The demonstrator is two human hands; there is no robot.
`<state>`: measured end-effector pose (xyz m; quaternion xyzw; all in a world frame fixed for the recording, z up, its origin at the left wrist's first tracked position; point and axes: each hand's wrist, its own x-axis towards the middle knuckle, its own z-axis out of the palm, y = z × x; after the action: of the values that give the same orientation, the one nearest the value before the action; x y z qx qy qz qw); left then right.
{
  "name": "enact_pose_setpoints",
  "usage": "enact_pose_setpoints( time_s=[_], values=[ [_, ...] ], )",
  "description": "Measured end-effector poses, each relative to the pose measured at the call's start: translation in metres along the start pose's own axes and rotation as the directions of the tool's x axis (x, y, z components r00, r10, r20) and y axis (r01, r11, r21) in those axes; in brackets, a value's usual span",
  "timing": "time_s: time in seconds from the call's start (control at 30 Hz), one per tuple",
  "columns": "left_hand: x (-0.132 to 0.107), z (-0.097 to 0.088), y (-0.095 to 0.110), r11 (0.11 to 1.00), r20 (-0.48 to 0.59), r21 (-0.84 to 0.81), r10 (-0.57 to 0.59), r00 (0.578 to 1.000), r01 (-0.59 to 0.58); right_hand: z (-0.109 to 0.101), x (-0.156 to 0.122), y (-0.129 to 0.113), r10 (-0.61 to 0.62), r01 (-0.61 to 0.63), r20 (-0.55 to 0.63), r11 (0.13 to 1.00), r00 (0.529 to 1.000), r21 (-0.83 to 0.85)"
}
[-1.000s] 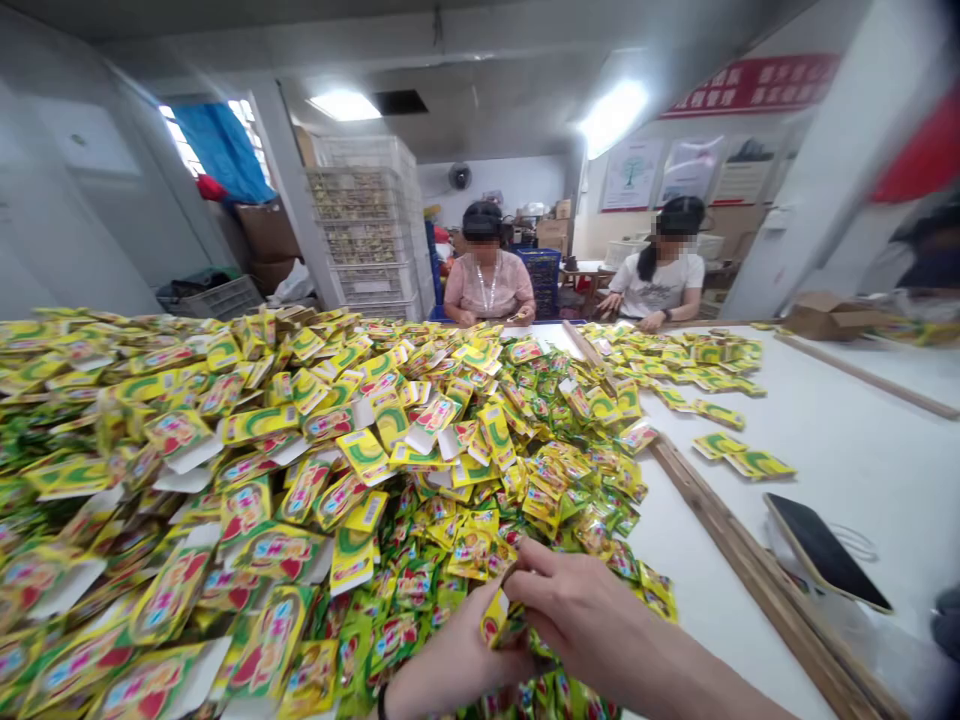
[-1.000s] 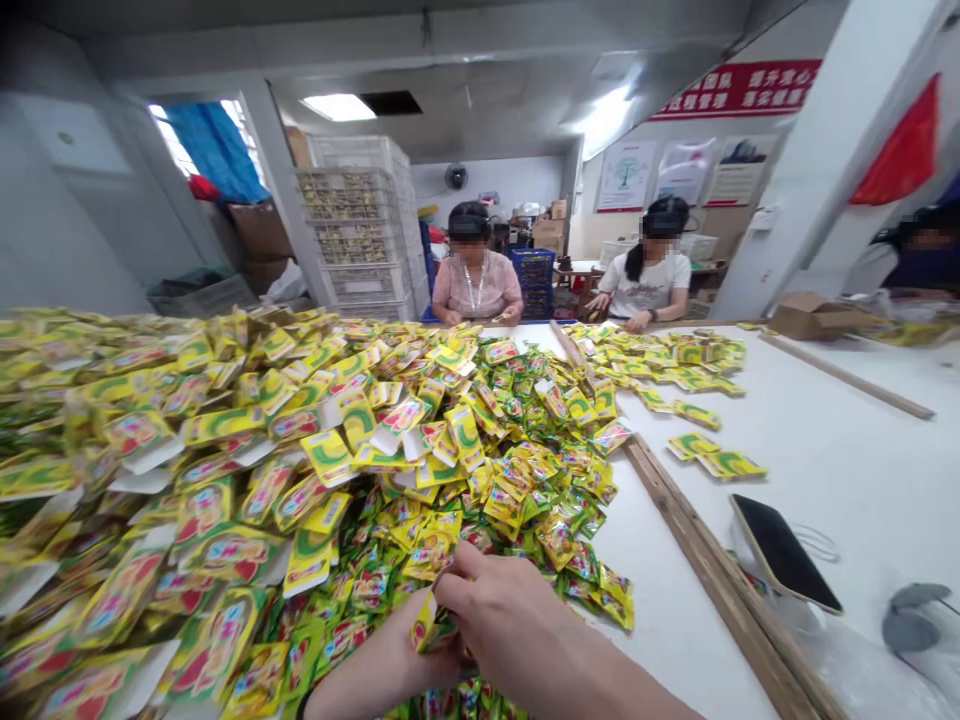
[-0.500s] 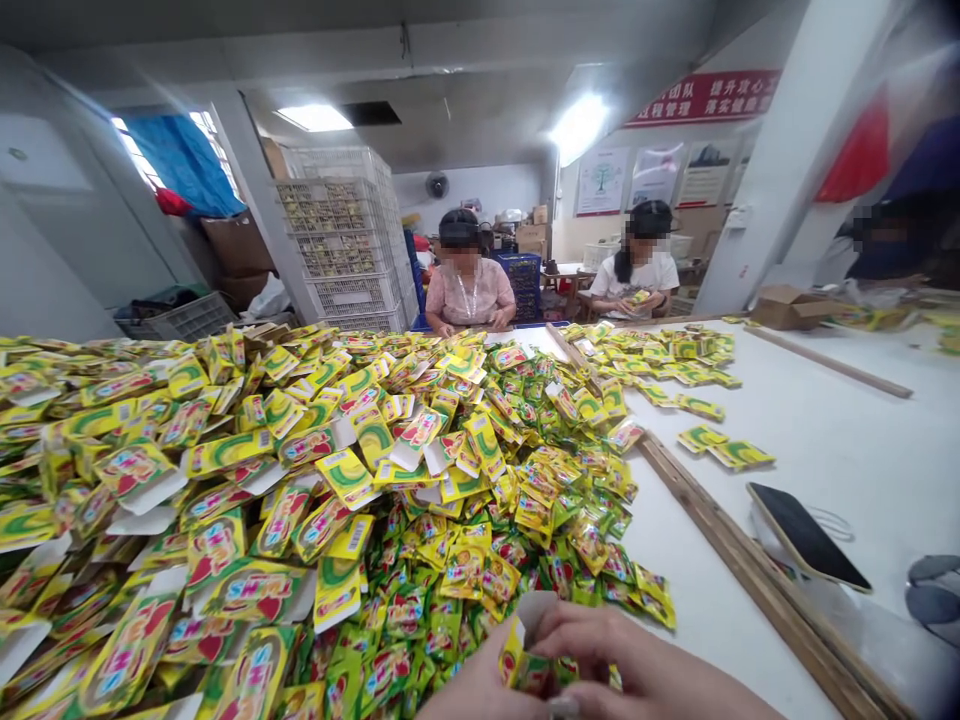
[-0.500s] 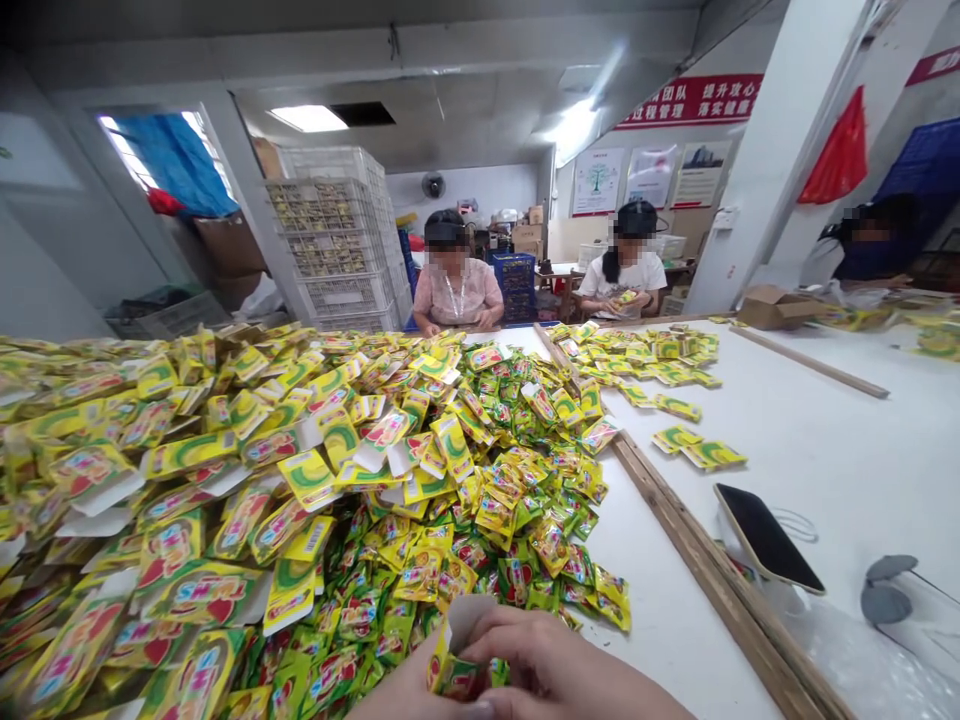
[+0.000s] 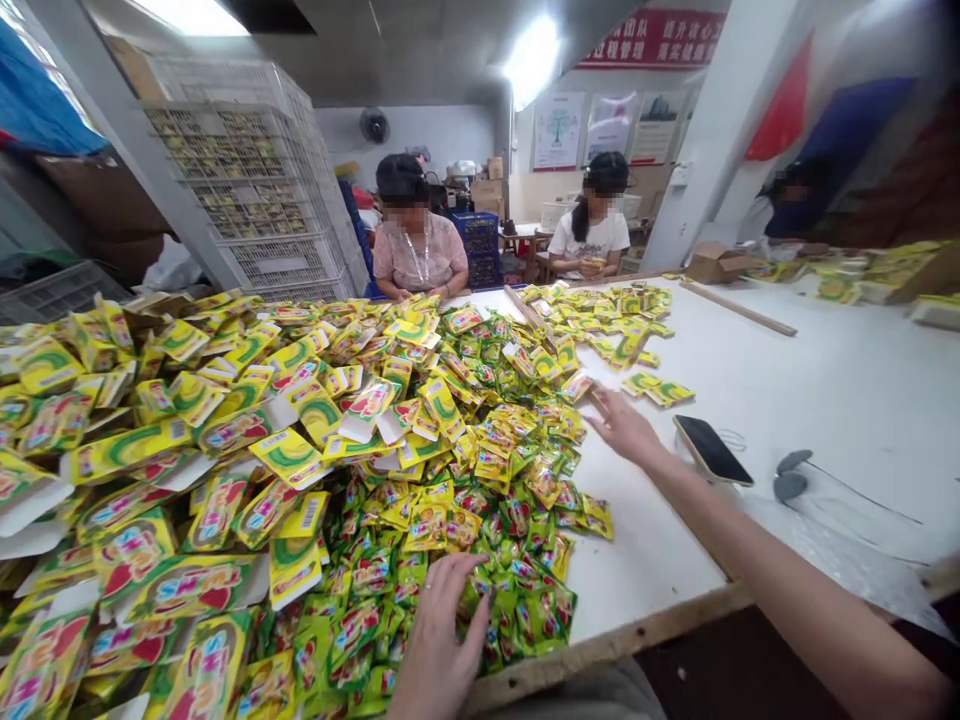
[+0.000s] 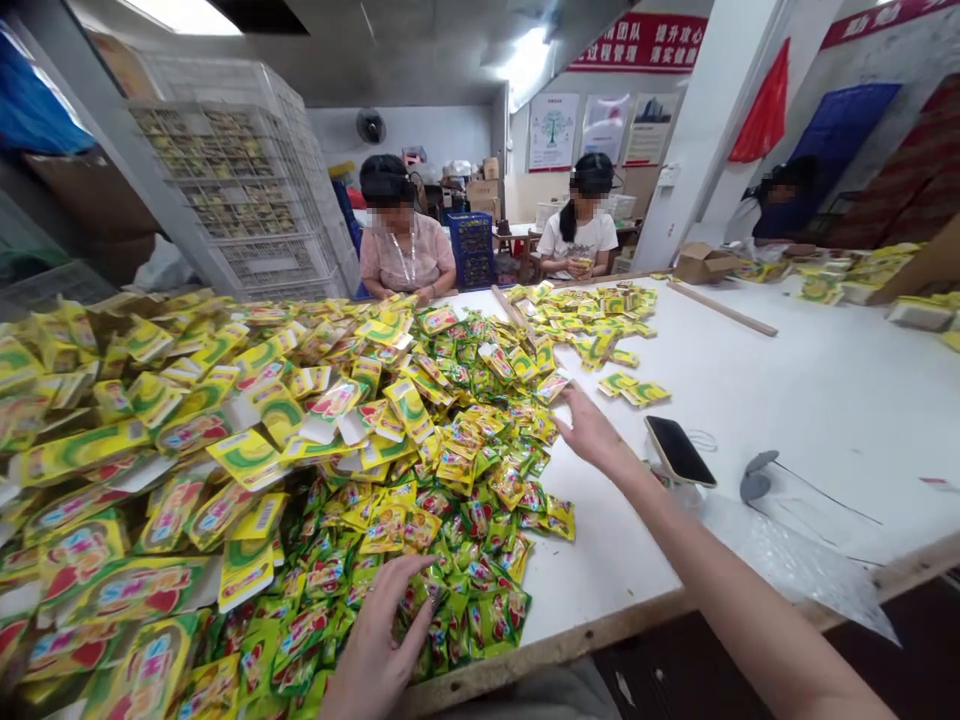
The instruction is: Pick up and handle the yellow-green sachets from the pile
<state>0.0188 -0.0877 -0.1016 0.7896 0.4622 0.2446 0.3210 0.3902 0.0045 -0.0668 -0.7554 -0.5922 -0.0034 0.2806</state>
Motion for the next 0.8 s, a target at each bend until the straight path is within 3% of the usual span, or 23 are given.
enact_pose_setpoints(
  time_s=[0.13, 0.23, 0.3, 0.4, 0.53, 0.67, 0.8],
  values=[
    [-0.016, 0.003, -0.012, 0.984, -0.052, 0.178, 0.033, 0.998, -0.023, 0.056, -0.019, 0.009, 0.04, -0.046, 0.17, 0.998, 0.985, 0.034],
    [-0.026, 0.006, -0.019, 0.953, -0.07, 0.302, 0.055, 0.996, -0.031, 0.076, -0.026, 0.01, 0.058, -0.082, 0.23, 0.992, 0.971, 0.098],
    [-0.03, 0.007, -0.023, 0.93, -0.084, 0.366, 0.068, 0.994, -0.033, 0.076, -0.026, 0.01, 0.049, -0.09, 0.24, 0.982, 0.97, 0.165],
    [-0.026, 0.005, -0.023, 0.919, -0.134, 0.394, 0.08, 0.988, -0.021, 0.061, -0.027, 0.005, 0.063, -0.106, 0.165, 0.958, 0.984, 0.266],
    [0.004, 0.004, -0.018, 0.901, -0.175, 0.433, 0.113, 0.978, -0.026, 0.037, -0.046, -0.019, 0.13, -0.15, 0.076, 0.887, 0.989, 0.437],
    [0.041, 0.011, -0.013, 0.864, -0.234, 0.503, 0.111, 0.966, 0.022, 0.032, -0.077, -0.059, 0.06, -0.199, 0.231, 0.738, 0.971, 0.645],
    [0.056, 0.007, -0.018, 0.904, -0.282, 0.427, 0.136, 0.95, -0.003, 0.037, -0.098, -0.091, -0.027, -0.256, 0.34, 0.601, 0.94, 0.757]
  ],
)
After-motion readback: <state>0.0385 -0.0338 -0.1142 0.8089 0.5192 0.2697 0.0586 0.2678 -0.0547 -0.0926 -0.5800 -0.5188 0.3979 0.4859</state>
